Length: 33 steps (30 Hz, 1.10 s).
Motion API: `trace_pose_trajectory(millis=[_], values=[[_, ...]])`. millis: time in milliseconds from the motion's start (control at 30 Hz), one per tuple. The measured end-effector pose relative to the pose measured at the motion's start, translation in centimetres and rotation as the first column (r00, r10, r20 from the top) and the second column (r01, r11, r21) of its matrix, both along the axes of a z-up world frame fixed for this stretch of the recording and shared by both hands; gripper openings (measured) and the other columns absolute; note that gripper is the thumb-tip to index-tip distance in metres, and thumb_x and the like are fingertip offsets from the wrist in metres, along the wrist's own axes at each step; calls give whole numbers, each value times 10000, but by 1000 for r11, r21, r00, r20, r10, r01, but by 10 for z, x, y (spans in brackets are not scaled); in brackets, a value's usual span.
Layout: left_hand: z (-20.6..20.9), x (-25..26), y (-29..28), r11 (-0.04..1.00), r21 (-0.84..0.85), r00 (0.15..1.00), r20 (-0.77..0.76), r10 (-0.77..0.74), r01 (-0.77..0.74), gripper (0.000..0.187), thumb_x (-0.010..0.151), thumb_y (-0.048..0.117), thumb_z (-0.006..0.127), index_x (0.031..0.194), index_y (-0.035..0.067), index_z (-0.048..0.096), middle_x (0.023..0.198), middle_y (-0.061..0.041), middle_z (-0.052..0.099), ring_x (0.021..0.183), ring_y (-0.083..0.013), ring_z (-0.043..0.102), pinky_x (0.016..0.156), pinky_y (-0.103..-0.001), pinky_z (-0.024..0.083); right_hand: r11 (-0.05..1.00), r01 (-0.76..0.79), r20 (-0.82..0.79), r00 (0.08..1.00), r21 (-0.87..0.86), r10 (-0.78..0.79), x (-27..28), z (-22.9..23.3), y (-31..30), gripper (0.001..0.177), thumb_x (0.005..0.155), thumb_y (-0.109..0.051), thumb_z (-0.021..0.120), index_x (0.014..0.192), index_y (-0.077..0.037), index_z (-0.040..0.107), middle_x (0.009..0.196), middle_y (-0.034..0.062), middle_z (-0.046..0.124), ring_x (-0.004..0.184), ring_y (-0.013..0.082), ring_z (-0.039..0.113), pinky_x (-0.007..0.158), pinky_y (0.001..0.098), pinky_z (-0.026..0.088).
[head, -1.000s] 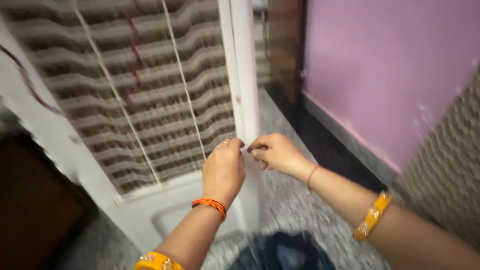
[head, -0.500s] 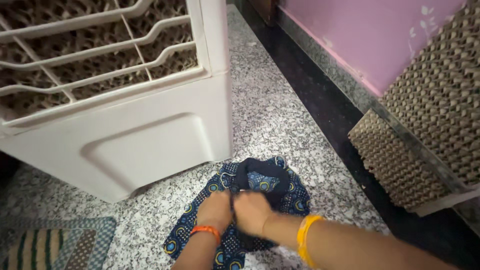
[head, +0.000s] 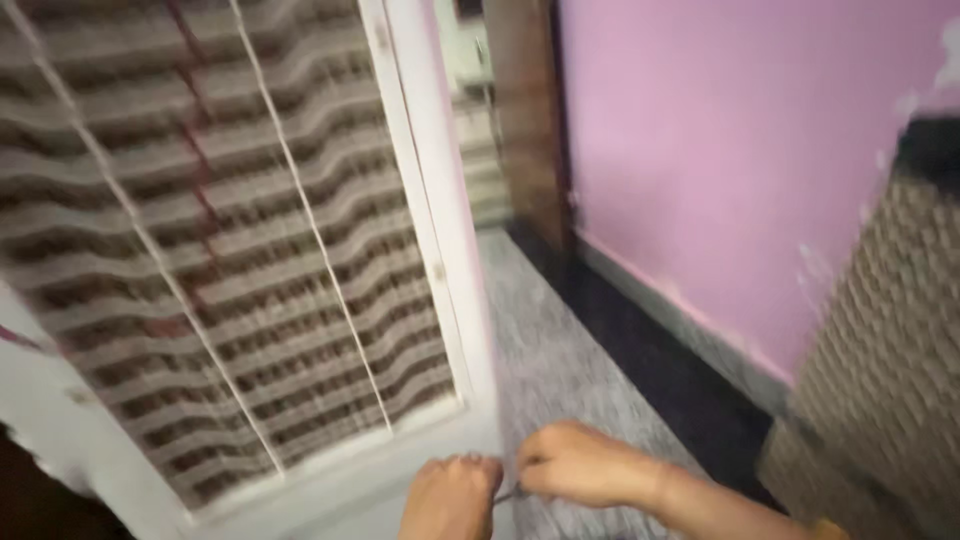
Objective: The person uses a screwdriver to tighten screws on the frame of a white air cooler. They work on multiple screws around the edges of the unit, securing the casing in place.
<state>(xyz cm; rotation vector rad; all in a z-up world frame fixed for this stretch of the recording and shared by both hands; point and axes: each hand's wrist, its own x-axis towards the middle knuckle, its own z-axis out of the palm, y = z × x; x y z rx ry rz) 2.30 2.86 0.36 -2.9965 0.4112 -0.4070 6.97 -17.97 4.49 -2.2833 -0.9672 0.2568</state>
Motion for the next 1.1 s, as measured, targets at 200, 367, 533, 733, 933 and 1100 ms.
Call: trace_pose_trajectory(millis=[200, 367, 533, 733, 933, 1100], values=[[179, -30, -33, 974, -104, 763, 640, -91, 203, 273, 787, -6, 623, 1047, 52, 686, 991, -96, 697, 925, -311, 653, 763, -443, 525, 880, 189, 64, 969, 435, -240, -22, 133, -35, 296, 885, -260, 590, 1067, -85, 745, 707, 51, 734, 642, 166, 659, 625, 352, 530], [300, -44, -32, 967, -22, 535, 836, -121, 253, 331, 687, -75, 603, 1010, -28, 659, 1134, -163, 668, 984, -353, 628, 786, -432, 543, 792, 90, 301, 894, 604, -331, -30, 219, -37, 313, 856, -251, 686, 1120, -94, 740, 809, 96, 770, 774, 203, 720, 712, 353, 571], [376, -30, -15, 991, -16, 531, 846, -57, 131, 238, 676, -64, 619, 908, -17, 644, 1091, -185, 647, 1013, -380, 617, 793, -444, 547, 798, -42, 568, 725, 602, -390, -41, 316, -28, 336, 760, -216, 723, 1073, -98, 763, 896, 123, 778, 853, 281, 770, 757, 392, 597], [377, -14, -2, 954, -301, 689, 690, 222, -6, 106, 798, -33, 617, 864, 41, 656, 1064, -141, 655, 1024, -348, 630, 825, -459, 548, 916, 284, 638, 657, 284, -401, -63, 363, -3, 310, 814, -292, 685, 1096, -194, 768, 944, 93, 765, 939, 304, 722, 852, 427, 565], [399, -18, -4, 974, -212, 571, 810, 133, 74, 212, 714, -43, 645, 913, 29, 664, 1031, -140, 655, 1030, -358, 607, 799, -445, 545, 877, 116, 770, 435, 467, -467, -65, 380, 10, 285, 839, -269, 654, 1089, -165, 741, 945, 74, 739, 848, 332, 701, 722, 476, 550], [477, -22, -9, 982, -121, 280, 957, 77, 145, 309, 708, -51, 646, 1009, 4, 680, 1146, -167, 654, 1089, -363, 594, 879, -454, 523, 837, 74, 783, 317, 542, -535, -51, 453, 12, 228, 891, -284, 627, 1050, -164, 739, 925, 57, 743, 859, 311, 708, 723, 455, 555]])
